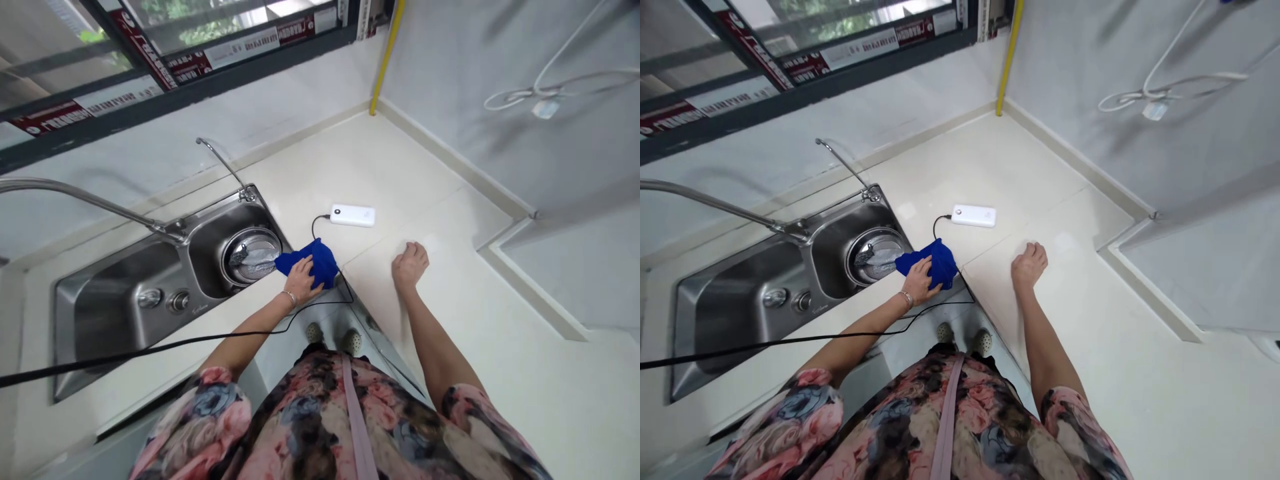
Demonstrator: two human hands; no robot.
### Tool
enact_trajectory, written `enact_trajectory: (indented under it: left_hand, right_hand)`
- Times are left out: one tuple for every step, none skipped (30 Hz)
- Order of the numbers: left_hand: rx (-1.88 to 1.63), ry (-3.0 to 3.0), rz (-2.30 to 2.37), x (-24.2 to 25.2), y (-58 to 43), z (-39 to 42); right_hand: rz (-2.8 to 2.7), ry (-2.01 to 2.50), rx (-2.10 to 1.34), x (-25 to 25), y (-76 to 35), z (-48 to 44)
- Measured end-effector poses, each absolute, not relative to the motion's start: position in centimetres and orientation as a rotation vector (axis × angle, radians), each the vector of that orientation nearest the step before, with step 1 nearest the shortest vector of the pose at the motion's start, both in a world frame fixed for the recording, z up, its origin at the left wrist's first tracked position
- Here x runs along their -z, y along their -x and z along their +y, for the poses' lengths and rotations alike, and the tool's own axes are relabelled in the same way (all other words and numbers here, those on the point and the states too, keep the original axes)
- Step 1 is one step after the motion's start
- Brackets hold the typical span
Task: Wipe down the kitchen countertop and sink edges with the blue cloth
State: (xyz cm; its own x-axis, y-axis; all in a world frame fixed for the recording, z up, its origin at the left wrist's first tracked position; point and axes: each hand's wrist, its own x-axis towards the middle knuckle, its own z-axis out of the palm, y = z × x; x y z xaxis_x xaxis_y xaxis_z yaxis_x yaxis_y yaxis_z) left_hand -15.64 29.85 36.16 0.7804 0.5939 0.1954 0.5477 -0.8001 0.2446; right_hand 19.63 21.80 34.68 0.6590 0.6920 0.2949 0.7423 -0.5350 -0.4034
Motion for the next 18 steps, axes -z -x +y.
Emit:
enact_trajectory:
  left_hand:
    - [-0.426, -2.773, 0.916, -36.0, 15.0, 29.9]
    - [-0.461, -2.746, 0.927, -35.8, 14.5, 29.8]
    - [-0.497, -2.722, 0.935, -35.6, 14.1, 29.8]
    - [-0.528, -2.708, 0.935, -35.4, 13.8, 29.7]
    - [-0.551, -2.705, 0.925, -35.3, 13.7, 29.7]
    - [-0.561, -2.715, 0.902, -35.2, 13.8, 29.6]
    - [-0.558, -2.732, 0.869, -35.1, 14.2, 29.6]
    - [-0.543, -2.752, 0.83, -35.0, 14.9, 29.6]
    - [-0.524, -2.77, 0.794, -34.9, 15.8, 29.5]
    - [-0.506, -2.783, 0.769, -34.8, 17.0, 29.4]
    - [-0.492, -2.789, 0.761, -34.7, 18.4, 29.2]
    - [-0.482, -2.79, 0.769, -34.6, 20.0, 29.0]
    - [-0.476, -2.785, 0.792, -34.5, 21.7, 28.6]
    - [-0.473, -2.775, 0.828, -34.3, 23.5, 28.1]
    - [-0.473, -2.76, 0.875, -34.2, 25.4, 27.5]
    - [-0.472, -2.741, 0.929, -34.2, 27.3, 26.9]
    - [-0.468, -2.722, 0.987, -34.1, 29.4, 26.1]
    - [-0.456, -2.702, 1.051, -34.1, 31.5, 25.3]
  right_hand:
    - [-1.107, 2.394, 0.131, -34.9, -19.6, 22.0]
    - [-1.095, 2.413, 0.129, -35.0, -19.6, 22.1]
    - [-1.085, 2.431, 0.127, -35.2, -19.6, 22.2]
    - [-1.075, 2.446, 0.128, -35.3, -19.7, 22.2]
    - [-1.07, 2.458, 0.13, -35.4, -19.8, 22.2]
    - [-1.071, 2.465, 0.133, -35.4, -19.9, 22.1]
    - [-1.075, 2.47, 0.137, -35.3, -20.1, 21.9]
    - [-1.083, 2.472, 0.142, -35.2, -20.3, 21.7]
    - [-1.096, 2.473, 0.148, -35.0, -20.5, 21.6]
    - [-1.095, 2.477, 0.162, -34.7, -20.8, 21.4]
    - [-1.109, 2.471, 0.181, -34.4, -21.0, 21.3]
    - [-1.104, 2.464, 0.208, -34.1, -21.3, 21.2]
    - [-1.103, 2.455, 0.228, -33.7, -21.6, 21.1]
    - [-1.104, 2.445, 0.246, -33.4, -21.8, 21.1]
    - [-1.105, 2.435, 0.26, -33.1, -22.0, 21.0]
    - [-1.112, 2.426, 0.268, -32.9, -22.3, 20.9]
    - [-1.119, 2.419, 0.272, -32.7, -22.5, 20.8]
    - [-1.125, 2.415, 0.274, -32.5, -22.8, 20.7]
